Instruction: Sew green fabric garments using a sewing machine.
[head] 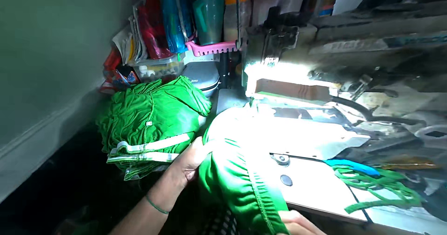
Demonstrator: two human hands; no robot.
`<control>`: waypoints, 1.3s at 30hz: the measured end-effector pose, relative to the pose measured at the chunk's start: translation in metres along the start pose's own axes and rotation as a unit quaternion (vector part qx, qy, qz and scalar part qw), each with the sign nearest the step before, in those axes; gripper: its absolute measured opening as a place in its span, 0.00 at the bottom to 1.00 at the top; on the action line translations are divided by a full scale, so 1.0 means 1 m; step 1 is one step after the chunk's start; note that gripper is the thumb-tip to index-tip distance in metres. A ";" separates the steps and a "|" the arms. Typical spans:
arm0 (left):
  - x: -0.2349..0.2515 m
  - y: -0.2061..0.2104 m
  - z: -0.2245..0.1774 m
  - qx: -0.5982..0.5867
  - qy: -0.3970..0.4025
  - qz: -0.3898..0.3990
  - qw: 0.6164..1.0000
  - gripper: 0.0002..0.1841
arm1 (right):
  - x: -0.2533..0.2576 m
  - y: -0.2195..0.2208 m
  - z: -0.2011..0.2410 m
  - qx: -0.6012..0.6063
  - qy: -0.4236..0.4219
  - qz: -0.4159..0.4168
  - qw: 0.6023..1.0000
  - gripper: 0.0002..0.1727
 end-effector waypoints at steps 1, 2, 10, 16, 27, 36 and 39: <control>0.004 0.000 -0.009 0.049 0.020 -0.018 0.998 0.10 | 0.004 -0.001 -0.005 -0.013 0.004 -0.002 1.000 0.16; 0.009 0.000 -0.020 0.133 0.049 -0.038 0.989 0.09 | 0.007 -0.002 -0.010 -0.034 0.006 -0.005 0.999 0.15; 0.060 -0.004 -0.074 0.530 0.224 -0.075 0.814 0.12 | 0.044 -0.021 -0.061 -0.101 0.070 -0.119 0.985 0.15; 0.041 0.041 -0.127 0.597 0.225 -0.116 0.761 0.17 | 0.092 -0.036 -0.086 -0.142 0.140 -0.157 0.967 0.18; -0.032 0.093 -0.045 0.717 0.527 -0.019 0.456 0.10 | 0.038 -0.016 -0.028 -0.024 0.102 -0.073 0.992 0.11; -0.007 0.082 -0.093 0.761 0.460 -0.106 0.445 0.12 | 0.060 -0.030 -0.072 -0.018 0.146 -0.149 0.978 0.11; 0.020 0.075 -0.095 0.800 0.382 -0.096 0.453 0.18 | 0.080 -0.038 -0.090 -0.046 0.183 -0.153 0.970 0.15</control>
Point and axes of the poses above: each hand's wrist, its own x-axis towards the middle knuckle, its own y-axis out of the palm, z = x × y, the point moved 10 cm from there along x, towards the middle knuckle, and after that the axes turned 1 degree about z, right-handed, at the moved point
